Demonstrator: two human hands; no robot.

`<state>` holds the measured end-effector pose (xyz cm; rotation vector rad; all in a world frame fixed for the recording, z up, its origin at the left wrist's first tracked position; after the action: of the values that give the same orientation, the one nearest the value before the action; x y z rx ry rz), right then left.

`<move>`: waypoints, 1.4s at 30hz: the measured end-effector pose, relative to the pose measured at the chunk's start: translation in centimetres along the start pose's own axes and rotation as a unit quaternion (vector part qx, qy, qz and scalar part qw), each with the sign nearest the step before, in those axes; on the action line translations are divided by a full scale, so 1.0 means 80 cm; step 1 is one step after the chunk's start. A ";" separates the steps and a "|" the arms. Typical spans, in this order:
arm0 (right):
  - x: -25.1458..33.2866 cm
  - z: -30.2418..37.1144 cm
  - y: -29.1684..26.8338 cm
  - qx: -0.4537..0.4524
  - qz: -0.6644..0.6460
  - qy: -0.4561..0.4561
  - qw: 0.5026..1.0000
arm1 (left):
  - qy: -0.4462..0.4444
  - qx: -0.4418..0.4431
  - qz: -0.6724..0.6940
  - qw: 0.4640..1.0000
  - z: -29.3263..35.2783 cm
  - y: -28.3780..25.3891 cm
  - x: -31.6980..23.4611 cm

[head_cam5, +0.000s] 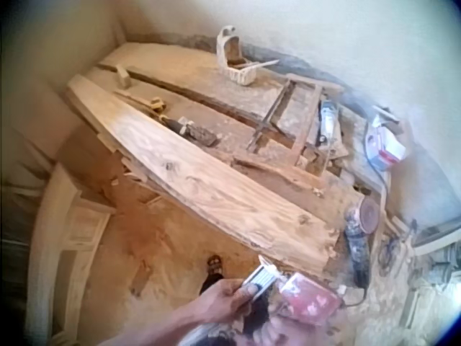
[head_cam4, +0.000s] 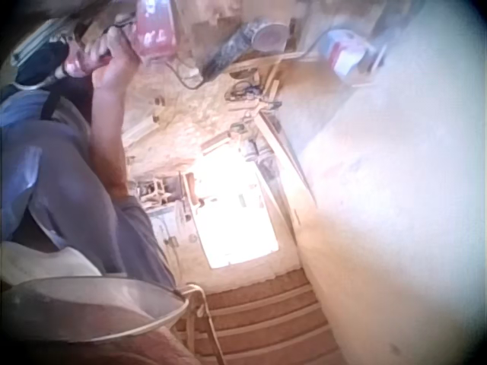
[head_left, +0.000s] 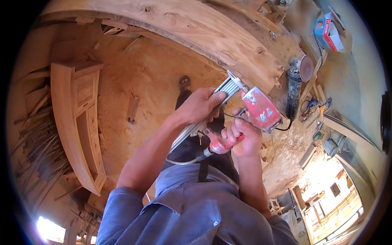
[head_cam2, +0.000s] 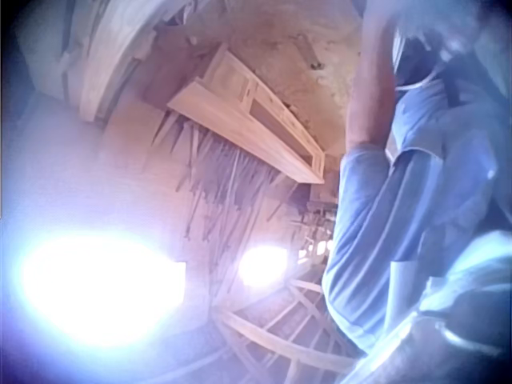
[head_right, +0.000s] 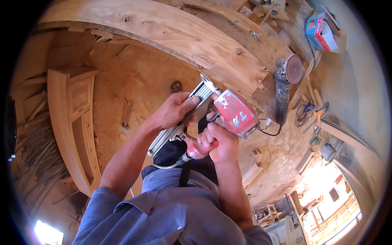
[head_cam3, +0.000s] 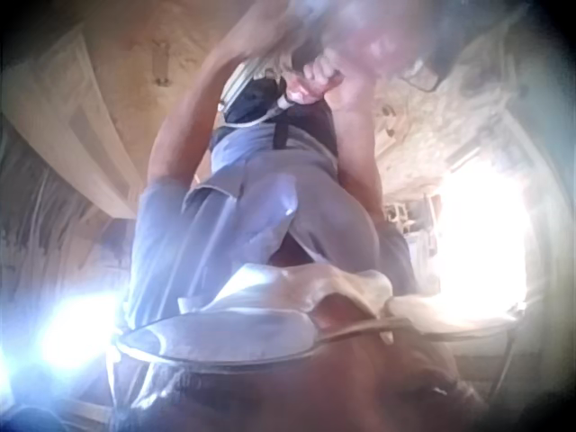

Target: The person walks through a cluttered workshop and begins assembling a wooden structure. They use a nail gun to fasten a plank to a frame, then switch to a hammer to drive nails manually. The person also uses an angle grinder to smooth the wood surface and continues fastening components with the nail gun.

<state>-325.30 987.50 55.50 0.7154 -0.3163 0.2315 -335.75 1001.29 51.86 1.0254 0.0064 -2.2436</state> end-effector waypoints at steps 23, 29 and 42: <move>-0.001 -0.041 0.019 -0.033 0.105 -0.036 0.993 | 0.033 -0.027 0.058 0.997 -0.037 -0.023 0.020; -0.004 -0.048 0.016 -0.061 0.114 -0.045 0.991 | 0.049 0.001 0.102 0.994 -0.057 -0.024 0.036; -0.011 -0.049 0.034 -0.102 0.159 -0.070 0.980 | 0.073 0.031 0.118 0.990 -0.069 -0.031 0.044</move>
<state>-326.18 992.03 54.03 0.4764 -0.5813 0.4469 -335.16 1002.70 45.03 1.1585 -0.1171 -1.9633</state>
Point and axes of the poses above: each hand's wrist, its own z-axis away from the middle knuckle, its own y-axis out of the palm, x = y × z, the point moved 4 cm from there along -z, towards the middle knuckle, and after that the axes turned 6 degrees about -z, right-handed, at the moved point
